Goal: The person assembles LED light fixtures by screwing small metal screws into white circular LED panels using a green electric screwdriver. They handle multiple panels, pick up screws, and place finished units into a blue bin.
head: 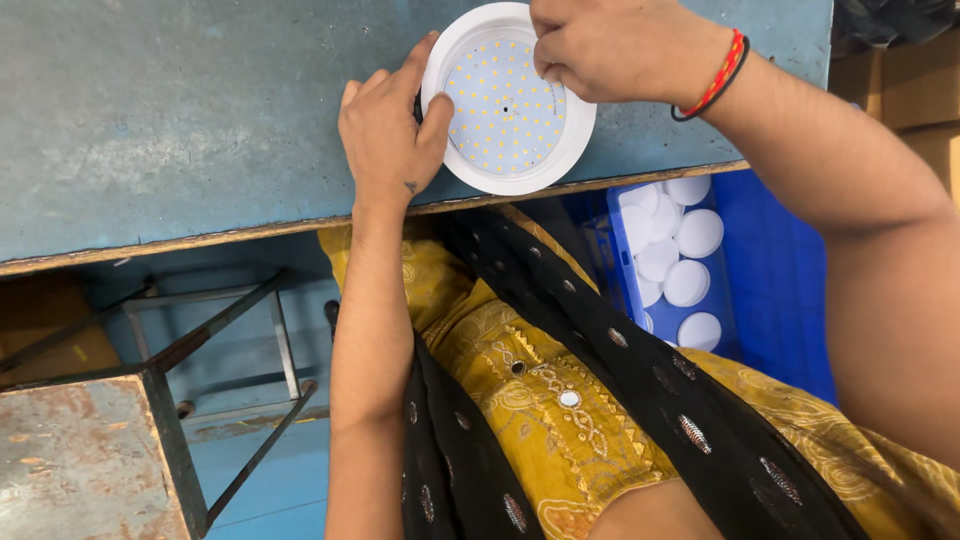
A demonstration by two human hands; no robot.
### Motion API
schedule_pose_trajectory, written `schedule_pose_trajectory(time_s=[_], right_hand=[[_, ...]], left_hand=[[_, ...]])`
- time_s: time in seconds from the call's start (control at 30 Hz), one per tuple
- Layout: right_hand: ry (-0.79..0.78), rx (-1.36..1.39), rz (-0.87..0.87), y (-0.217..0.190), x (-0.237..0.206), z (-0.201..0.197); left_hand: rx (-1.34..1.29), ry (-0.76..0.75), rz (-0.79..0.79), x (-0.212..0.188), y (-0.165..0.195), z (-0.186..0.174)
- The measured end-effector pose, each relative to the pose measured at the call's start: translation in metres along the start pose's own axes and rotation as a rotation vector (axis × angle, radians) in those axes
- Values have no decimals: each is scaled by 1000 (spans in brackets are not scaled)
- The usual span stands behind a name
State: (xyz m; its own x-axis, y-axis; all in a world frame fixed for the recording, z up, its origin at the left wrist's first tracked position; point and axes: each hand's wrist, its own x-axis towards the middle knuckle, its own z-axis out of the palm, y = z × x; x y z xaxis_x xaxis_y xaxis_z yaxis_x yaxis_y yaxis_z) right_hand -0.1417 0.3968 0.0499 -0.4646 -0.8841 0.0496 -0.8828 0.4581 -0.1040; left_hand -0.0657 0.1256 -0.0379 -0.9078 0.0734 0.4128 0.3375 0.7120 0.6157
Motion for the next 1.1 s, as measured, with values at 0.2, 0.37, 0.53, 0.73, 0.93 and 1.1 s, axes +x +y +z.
schedule_pose_trajectory(time_s=[0.2, 0.37, 0.53, 0.73, 0.93, 1.1], right_hand=[[-93, 28, -32, 12, 13, 6], [-152, 50, -11, 22, 22, 18], [-209, 212, 68, 34, 23, 30], [-246, 201, 34, 40, 21, 29], [-189, 193, -36, 39, 22, 29], [-177, 200, 0, 39, 19, 33]], left_hand=[[11, 0, 2, 0, -2, 1], [10, -13, -3, 0, -2, 1], [3, -16, -21, 1, -1, 1], [-12, -19, -28, 2, 0, 0], [-17, -18, -24, 2, -1, 0], [-10, -20, -21, 1, -3, 1]])
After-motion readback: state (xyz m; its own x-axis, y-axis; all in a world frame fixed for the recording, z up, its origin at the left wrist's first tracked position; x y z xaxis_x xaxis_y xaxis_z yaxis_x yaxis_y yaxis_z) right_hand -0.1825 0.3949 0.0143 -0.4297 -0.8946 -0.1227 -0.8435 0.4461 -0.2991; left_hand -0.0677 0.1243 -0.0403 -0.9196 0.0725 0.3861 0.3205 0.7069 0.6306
